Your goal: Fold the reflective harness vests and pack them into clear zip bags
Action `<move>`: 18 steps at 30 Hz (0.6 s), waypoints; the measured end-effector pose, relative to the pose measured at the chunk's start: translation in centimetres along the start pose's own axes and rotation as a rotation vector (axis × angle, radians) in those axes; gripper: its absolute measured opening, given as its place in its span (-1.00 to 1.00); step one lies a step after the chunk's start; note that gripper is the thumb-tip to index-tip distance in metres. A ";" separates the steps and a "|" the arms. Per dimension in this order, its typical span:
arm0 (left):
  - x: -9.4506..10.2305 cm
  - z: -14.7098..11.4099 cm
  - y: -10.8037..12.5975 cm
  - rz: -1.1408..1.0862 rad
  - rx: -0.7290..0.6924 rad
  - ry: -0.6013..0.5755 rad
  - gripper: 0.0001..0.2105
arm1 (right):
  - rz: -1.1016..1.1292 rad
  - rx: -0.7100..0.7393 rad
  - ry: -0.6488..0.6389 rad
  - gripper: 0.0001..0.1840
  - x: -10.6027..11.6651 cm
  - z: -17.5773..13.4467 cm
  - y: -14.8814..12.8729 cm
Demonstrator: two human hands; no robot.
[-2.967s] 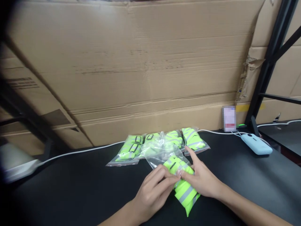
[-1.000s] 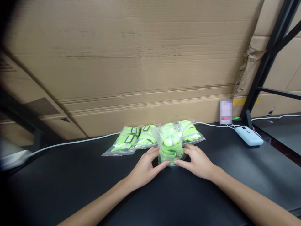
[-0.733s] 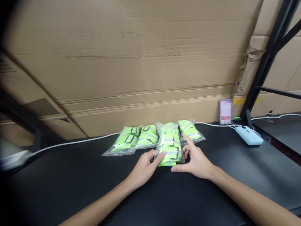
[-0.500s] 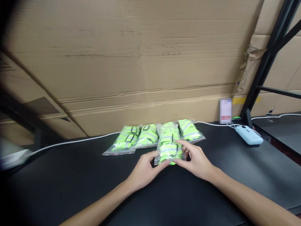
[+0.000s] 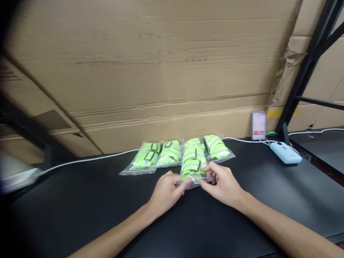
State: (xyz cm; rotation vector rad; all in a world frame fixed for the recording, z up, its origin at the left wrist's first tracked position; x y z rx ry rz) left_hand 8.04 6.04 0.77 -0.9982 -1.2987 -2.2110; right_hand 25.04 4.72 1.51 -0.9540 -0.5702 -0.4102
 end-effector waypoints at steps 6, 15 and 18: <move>-0.1 0.0 0.4 0.050 -0.074 -0.031 -0.48 | 0.047 -0.047 -0.060 -0.71 -0.7 0.1 0.8; 3.0 -1.2 3.4 -0.177 -0.311 0.177 -0.57 | 0.051 0.251 0.045 -0.51 1.8 -0.4 -3.0; 4.0 -1.7 4.5 -0.251 -0.422 0.213 -0.70 | 0.043 0.293 0.094 -0.43 2.2 -0.5 -3.3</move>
Point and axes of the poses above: each hand's wrist, its own z-axis towards the middle knuckle, its own x-axis out of the back of the hand, y = z × x, the point moved 8 cm from there along z, towards the middle knuckle, and after that the axes turned 8 degrees about -z, right-handed, at the moved point
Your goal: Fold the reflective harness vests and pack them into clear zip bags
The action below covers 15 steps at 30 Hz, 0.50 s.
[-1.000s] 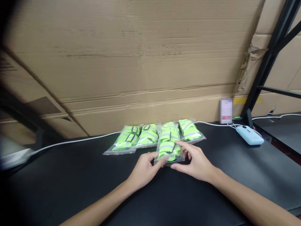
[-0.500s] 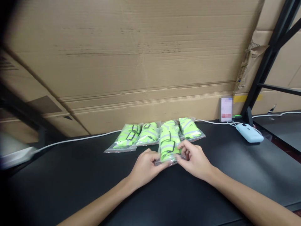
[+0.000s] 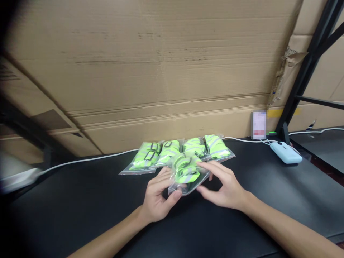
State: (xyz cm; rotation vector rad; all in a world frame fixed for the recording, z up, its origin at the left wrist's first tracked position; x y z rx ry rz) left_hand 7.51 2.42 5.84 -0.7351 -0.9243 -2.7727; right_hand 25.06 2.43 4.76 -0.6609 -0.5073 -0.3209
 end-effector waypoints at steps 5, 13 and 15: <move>1.1 0.2 1.0 -0.012 -0.101 0.121 -0.68 | 0.069 -0.046 0.115 -0.71 1.1 0.4 0.9; 0.5 -0.2 -1.0 -0.193 0.122 0.096 -0.78 | 0.231 -0.149 0.144 -0.85 2.1 0.9 1.3; 0.7 0.4 -1.2 -0.189 0.178 0.068 -0.80 | 0.228 -0.164 0.138 -0.85 2.4 1.3 1.6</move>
Point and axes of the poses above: each hand's wrist, its own z-axis towards the middle knuckle, its own x-axis out of the back of the hand, y = z × x, the point moved 8 cm from there along z, towards the middle knuckle, and after that the axes turned 8 degrees about -z, right-handed, at the moved point
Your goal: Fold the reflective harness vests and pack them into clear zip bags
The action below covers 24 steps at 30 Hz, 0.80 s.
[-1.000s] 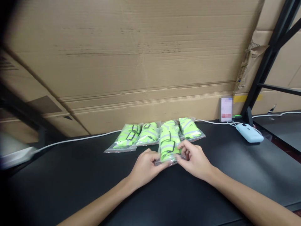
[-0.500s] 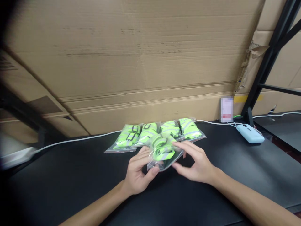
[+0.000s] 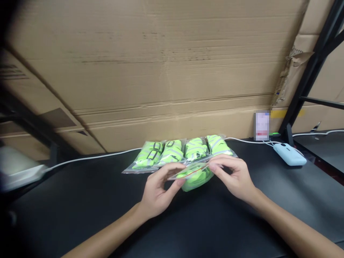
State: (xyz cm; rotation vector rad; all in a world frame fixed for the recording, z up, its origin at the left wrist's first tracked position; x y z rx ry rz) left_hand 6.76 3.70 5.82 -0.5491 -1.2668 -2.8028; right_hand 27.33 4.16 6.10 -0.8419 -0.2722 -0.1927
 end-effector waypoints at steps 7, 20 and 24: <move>1.5 7.9 0.3 0.128 0.288 -0.477 -0.76 | -0.169 -0.164 -0.452 -0.60 0.1 7.7 1.0; 3.6 11.3 0.7 0.290 0.414 -0.667 -0.75 | -0.342 -0.370 -0.846 -0.71 0.2 10.4 -0.5; 3.6 10.9 0.9 0.257 0.419 -0.666 -0.75 | -0.391 -0.328 -0.805 -0.74 0.8 10.6 -0.6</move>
Point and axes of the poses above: each hand's wrist, its own z-axis towards the middle knuckle, its own x-axis out of the back of the hand, y = z × x, the point moved 8 cm from there along z, towards the middle knuckle, and after that the axes turned 8 degrees about -z, right-handed, at the moved point
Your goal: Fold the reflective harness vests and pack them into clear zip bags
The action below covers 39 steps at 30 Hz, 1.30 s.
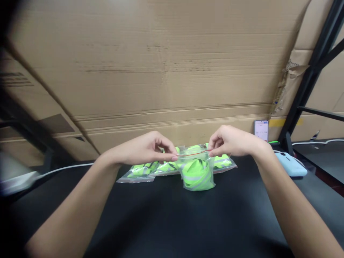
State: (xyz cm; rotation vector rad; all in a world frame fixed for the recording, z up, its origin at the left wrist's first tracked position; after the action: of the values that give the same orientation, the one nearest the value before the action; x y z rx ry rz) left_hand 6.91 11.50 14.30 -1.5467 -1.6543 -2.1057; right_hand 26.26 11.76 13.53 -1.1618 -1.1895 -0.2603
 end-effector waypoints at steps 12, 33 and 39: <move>0.4 0.1 0.2 0.103 -0.066 0.083 -0.79 | -0.078 0.022 0.088 -0.74 0.5 0.2 0.1; -0.4 -0.6 2.3 0.287 -0.081 0.077 -0.80 | -0.053 0.049 0.055 -0.75 0.0 -0.2 -1.5; -0.9 -0.5 1.6 0.357 -0.075 0.054 -0.80 | -0.073 0.058 0.043 -0.79 0.0 -0.4 -1.5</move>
State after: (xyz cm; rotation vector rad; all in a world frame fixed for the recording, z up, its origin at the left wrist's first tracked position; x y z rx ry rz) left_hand 7.92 10.02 14.79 -1.6437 -1.1866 -2.0162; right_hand 25.45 10.72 14.44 -1.0584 -1.1956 -0.3027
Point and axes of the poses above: each hand's wrist, its own z-axis towards the middle knuckle, its own x-axis out of the back of the hand, y = z × x, the point moved 8 cm from there along z, towards the middle knuckle, and after that the axes turned 8 degrees about -z, right-handed, at the moved point
